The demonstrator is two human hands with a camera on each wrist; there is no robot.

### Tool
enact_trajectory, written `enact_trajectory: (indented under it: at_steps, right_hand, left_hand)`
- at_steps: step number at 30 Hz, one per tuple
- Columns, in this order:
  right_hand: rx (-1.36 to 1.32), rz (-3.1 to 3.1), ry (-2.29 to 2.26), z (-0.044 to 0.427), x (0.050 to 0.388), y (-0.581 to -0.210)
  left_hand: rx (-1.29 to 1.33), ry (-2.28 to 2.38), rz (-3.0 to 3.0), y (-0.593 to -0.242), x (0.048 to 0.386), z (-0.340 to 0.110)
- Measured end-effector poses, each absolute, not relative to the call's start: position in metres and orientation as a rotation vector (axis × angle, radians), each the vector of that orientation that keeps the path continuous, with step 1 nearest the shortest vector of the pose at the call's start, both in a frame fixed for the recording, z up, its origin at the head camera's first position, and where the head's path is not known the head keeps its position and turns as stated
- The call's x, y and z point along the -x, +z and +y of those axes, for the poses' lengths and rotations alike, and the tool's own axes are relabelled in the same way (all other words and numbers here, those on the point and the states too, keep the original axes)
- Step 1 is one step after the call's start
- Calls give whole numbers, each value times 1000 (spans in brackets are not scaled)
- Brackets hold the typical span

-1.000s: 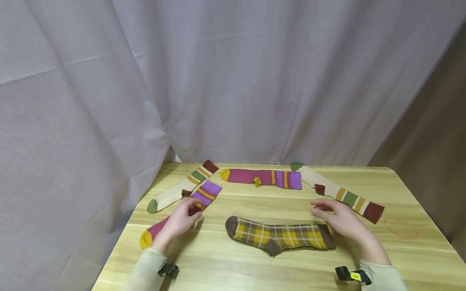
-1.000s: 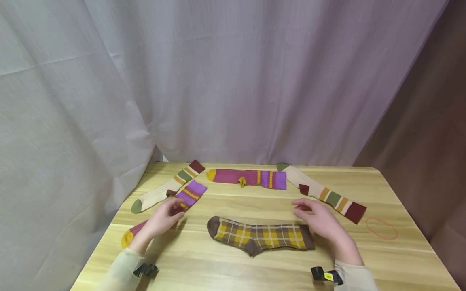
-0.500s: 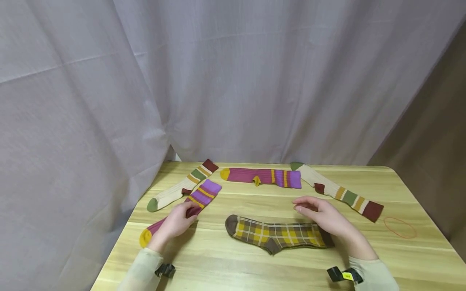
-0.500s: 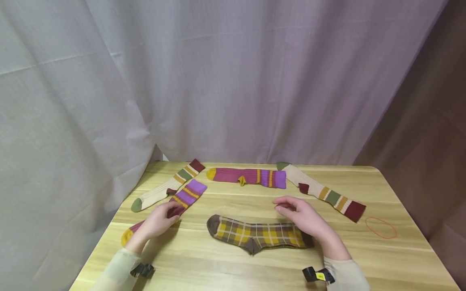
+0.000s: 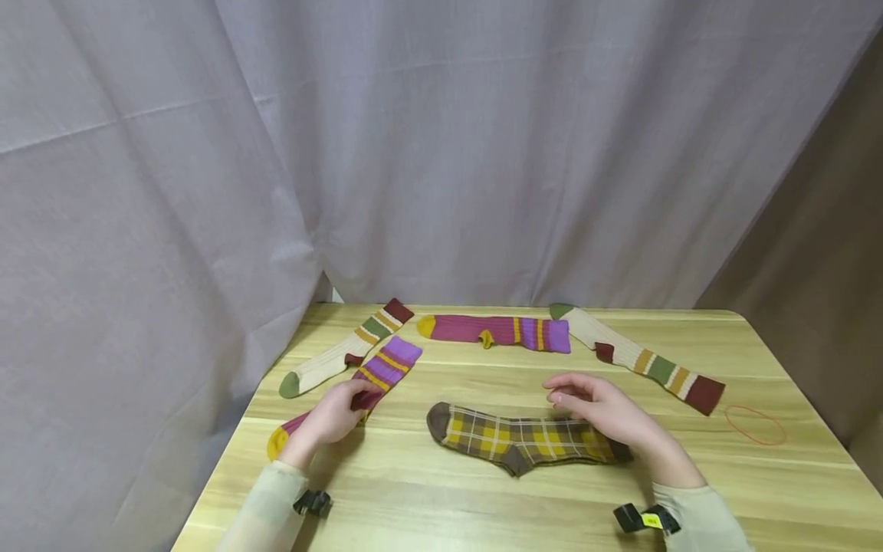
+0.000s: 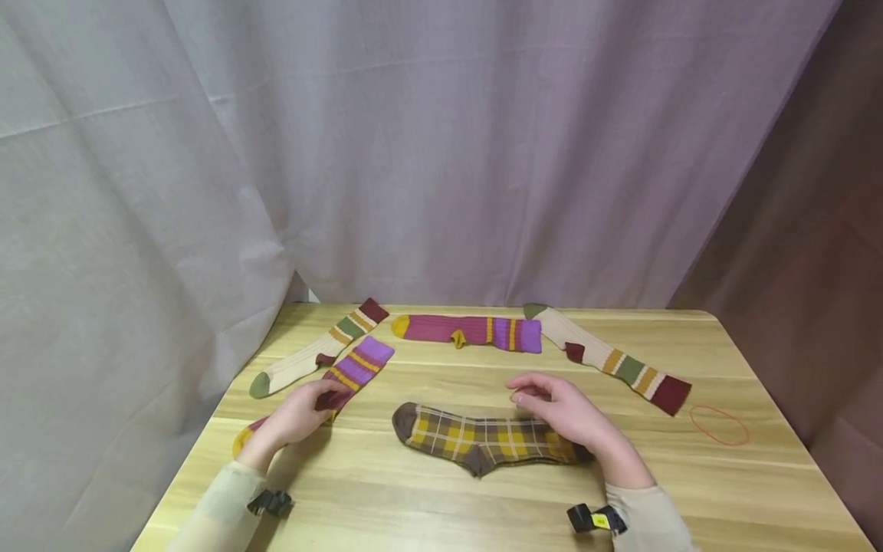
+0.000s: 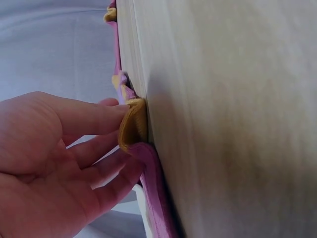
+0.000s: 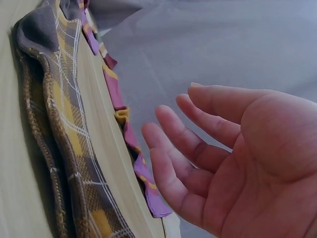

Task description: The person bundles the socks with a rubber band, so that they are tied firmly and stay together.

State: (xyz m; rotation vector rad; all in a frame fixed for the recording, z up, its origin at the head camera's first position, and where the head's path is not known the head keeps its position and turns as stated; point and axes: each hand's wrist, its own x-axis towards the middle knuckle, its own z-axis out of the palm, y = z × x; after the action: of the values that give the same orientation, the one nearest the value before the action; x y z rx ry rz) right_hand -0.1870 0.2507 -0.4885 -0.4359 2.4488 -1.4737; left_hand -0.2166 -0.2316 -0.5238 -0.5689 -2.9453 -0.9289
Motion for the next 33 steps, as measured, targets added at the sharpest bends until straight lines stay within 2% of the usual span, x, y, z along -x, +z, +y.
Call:
enact_trajectory:
  at_steps: [10, 18, 33]
  right_hand:
    - [487, 2437, -1435, 243, 190, -490]
    - [517, 2405, -1383, 234, 194, -491]
    - [760, 2462, -1156, 185, 235, -488]
  left_hand:
    - [581, -916, -2975, -524, 218, -228]
    - [700, -940, -2993, -527, 227, -220]
    - [885, -907, -3049, -525, 257, -199]
